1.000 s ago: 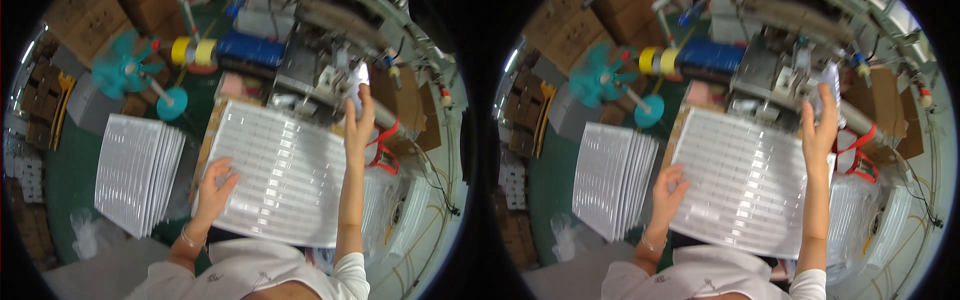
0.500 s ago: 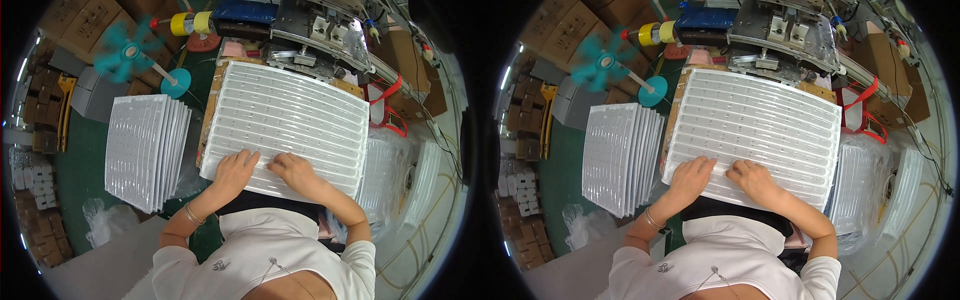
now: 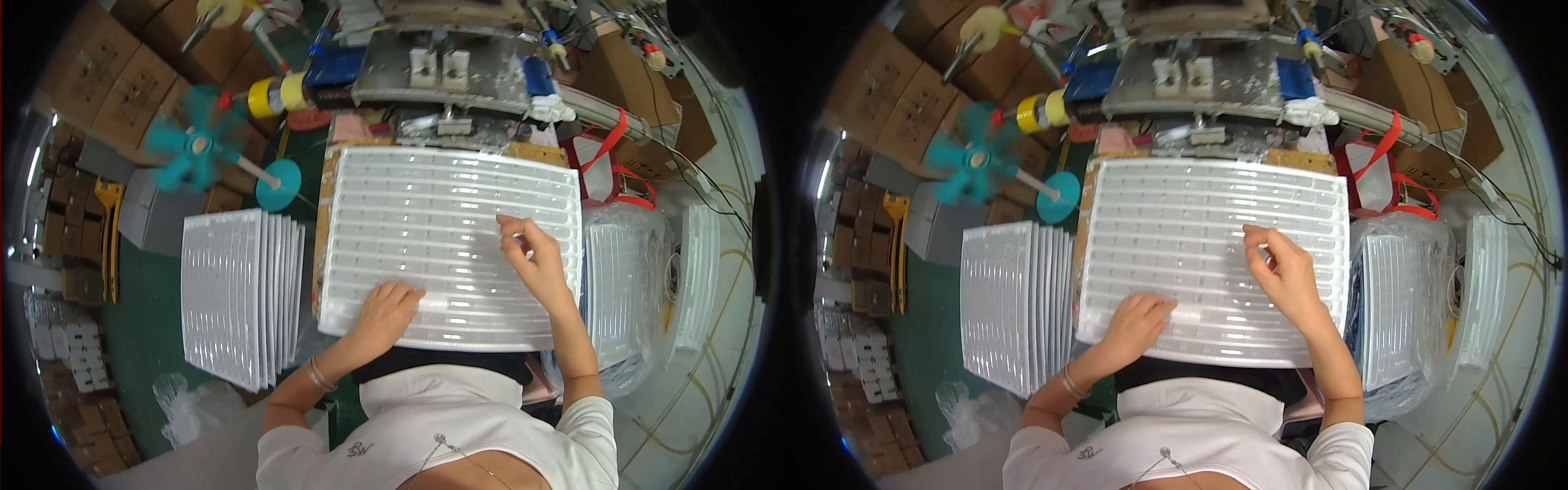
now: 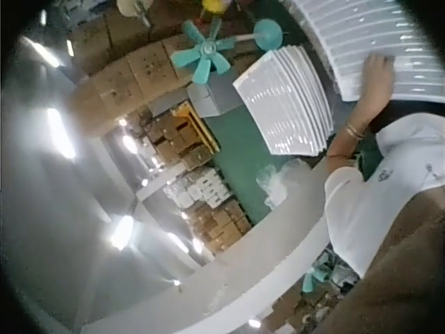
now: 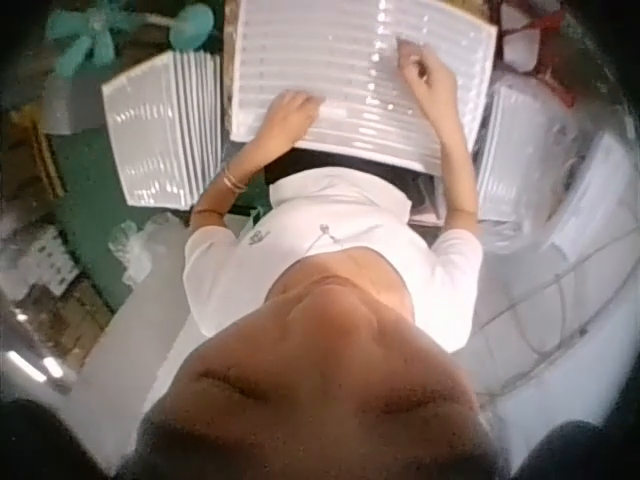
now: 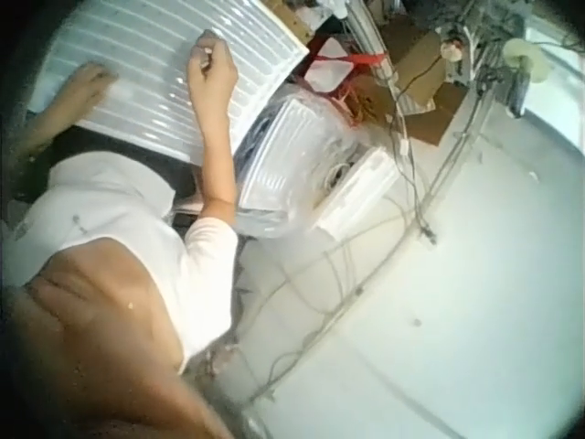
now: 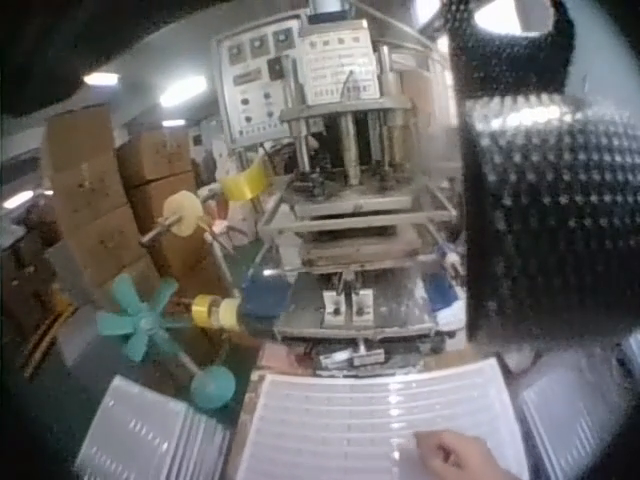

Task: The recorder is assembling LED light strips into a plastic frame or tray at a manufacturing workstation.

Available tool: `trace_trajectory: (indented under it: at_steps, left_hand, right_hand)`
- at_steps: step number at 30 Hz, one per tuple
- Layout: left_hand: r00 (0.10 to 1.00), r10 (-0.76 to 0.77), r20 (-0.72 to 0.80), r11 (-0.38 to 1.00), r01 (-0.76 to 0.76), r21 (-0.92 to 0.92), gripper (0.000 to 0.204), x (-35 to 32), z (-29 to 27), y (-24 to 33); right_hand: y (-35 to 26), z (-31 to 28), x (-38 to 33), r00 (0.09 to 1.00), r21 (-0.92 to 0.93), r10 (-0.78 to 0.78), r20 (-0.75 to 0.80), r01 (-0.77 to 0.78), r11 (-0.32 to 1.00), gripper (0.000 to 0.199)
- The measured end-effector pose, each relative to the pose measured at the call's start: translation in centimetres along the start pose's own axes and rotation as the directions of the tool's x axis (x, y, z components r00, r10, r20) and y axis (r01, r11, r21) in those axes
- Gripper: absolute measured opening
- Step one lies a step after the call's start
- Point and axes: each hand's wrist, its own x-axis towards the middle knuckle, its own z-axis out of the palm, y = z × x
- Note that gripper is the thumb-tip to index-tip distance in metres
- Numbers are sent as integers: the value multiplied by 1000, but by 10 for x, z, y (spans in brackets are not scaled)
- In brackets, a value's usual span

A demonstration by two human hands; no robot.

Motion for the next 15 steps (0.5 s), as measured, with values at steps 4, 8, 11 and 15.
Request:
trace_trajectory:
  at_steps: [4,8,11,15]
  left_hand:
    - [995,-18,-100,997,10,-78,32,17,-28,-2]
    - [847,123,-517,992,-127,29,30,119,-81,5]
    - [674,218,-706,969,-67,236,31,213,-110,10]
    - [641,382,-666,870,-6,493,33,304,-123,-13]
  right_hand:
    - [1,-9,16,944,-13,-310,-113,310,950,22]
    - [-19,-32,42,878,42,-403,-259,427,903,31]
    - [-25,-41,74,856,119,-341,-389,413,903,28]
    - [-12,-41,131,810,-10,-356,-465,397,918,24]
